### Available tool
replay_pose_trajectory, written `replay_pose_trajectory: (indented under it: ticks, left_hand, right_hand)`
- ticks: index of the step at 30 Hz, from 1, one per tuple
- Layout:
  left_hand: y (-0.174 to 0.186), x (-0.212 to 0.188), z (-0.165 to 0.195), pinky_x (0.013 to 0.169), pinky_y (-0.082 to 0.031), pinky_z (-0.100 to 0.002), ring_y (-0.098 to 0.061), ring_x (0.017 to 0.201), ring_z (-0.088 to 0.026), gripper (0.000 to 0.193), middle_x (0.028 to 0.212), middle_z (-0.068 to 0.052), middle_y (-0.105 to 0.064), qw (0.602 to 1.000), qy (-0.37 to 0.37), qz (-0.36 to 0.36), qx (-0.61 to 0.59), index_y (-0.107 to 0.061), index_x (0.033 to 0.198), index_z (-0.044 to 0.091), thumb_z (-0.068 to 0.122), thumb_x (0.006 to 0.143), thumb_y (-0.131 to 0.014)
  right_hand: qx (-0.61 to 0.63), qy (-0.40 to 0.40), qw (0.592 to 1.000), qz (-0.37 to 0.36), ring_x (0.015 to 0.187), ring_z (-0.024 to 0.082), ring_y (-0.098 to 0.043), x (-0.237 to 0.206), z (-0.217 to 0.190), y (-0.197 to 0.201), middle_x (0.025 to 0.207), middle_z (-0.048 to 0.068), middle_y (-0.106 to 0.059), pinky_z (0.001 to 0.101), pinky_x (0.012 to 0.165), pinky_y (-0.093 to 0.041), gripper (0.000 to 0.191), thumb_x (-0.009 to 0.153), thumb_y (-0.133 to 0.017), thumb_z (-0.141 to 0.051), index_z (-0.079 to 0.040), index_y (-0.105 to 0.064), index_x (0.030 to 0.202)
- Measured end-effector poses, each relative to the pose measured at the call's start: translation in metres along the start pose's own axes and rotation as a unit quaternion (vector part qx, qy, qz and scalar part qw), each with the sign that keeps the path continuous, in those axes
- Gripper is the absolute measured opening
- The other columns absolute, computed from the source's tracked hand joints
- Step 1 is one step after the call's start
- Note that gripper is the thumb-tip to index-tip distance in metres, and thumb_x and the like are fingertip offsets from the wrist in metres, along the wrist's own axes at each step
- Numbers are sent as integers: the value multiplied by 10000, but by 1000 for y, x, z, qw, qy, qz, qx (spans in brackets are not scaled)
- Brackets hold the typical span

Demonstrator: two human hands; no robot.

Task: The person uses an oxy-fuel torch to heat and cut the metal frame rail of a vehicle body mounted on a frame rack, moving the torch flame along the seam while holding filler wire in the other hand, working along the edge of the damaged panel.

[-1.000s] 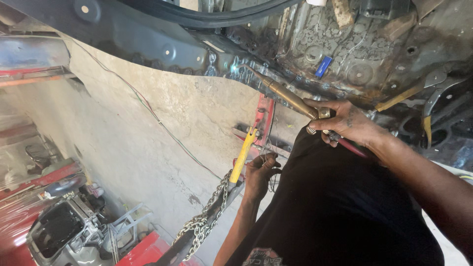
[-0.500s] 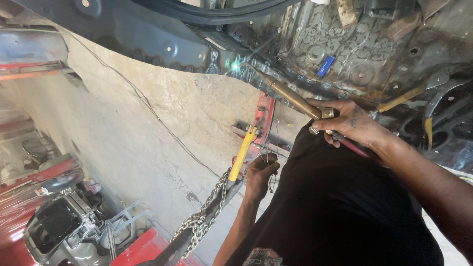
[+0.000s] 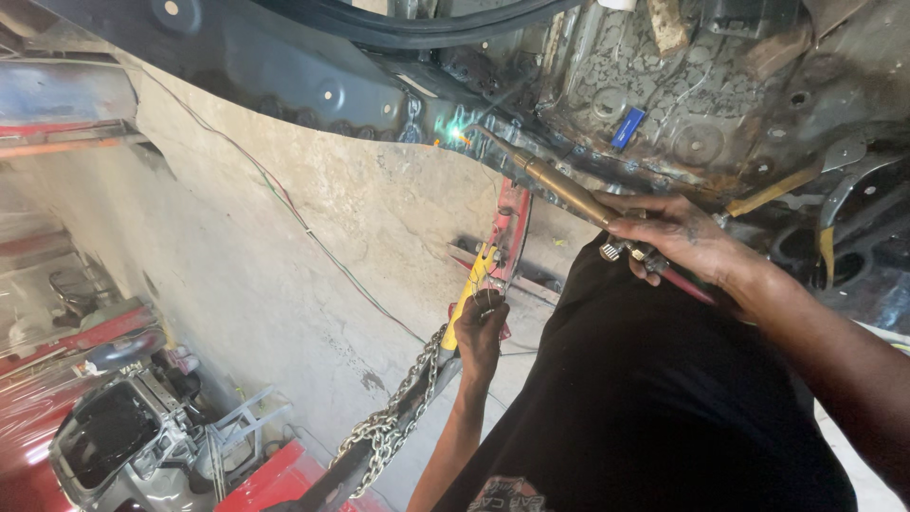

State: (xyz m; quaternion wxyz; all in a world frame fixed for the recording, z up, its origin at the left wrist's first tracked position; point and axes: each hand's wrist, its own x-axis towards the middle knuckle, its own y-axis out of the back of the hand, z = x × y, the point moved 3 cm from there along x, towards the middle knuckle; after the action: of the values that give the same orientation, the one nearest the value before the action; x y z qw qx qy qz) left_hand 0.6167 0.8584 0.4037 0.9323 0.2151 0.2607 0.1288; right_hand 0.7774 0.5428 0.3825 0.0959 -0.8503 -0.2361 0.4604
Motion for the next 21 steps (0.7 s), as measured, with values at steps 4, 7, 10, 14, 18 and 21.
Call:
replay_pose_trajectory:
  ticks: [4,7,10,14,18,21]
  left_hand:
    - [3,-1,-15,657,-547,-263,-691,787,-127,195,1066,-89,-693,999,35,24,9,-704,1058,-51,20,878,-728]
    - [2,-3,-23,632,-534,-265,-670,761,-129,205,1031,-101,-716,998,54,35,4,-690,1064,-46,32,879,-731]
    - [4,-3,-24,640,-544,-266,-688,778,-135,204,1038,-98,-713,999,32,40,16,-695,1063,-47,35,880,-732]
    - [6,-1,-21,619,-546,-268,-703,774,-140,184,1067,-92,-697,998,23,44,29,-717,1029,-59,38,873,-733]
    - [5,-2,-21,577,-523,-269,-674,725,-152,181,1084,-86,-659,998,39,46,-1,-722,1007,-69,48,869,-734]
    - [6,-2,-22,574,-526,-263,-689,734,-149,188,1101,-80,-651,998,41,50,5,-726,1007,-63,51,858,-735]
  right_hand:
    - [2,-5,1000,-5,539,196,-636,-8,-3,2,781,119,-702,357,443,-512,636,821,-716,-350,-104,-627,1401]
    - [-33,-31,999,0,585,194,-636,-14,-4,4,813,114,-733,356,496,-518,628,827,-733,-388,-166,-642,1407]
    - [-46,-49,998,8,642,191,-655,-16,-4,6,864,106,-770,358,547,-531,620,811,-731,-394,-178,-662,1388]
    - [-56,-51,997,-17,637,194,-649,-11,5,9,888,127,-774,384,525,-514,635,810,-724,-459,-256,-633,1405]
    - [-149,107,983,1,946,248,-620,-5,8,18,1116,171,-723,387,769,-505,564,897,-743,-417,-105,-717,1366]
    - [-92,-47,995,-1,915,336,-686,2,23,22,1023,192,-787,461,782,-524,612,789,-731,-453,-127,-729,1308]
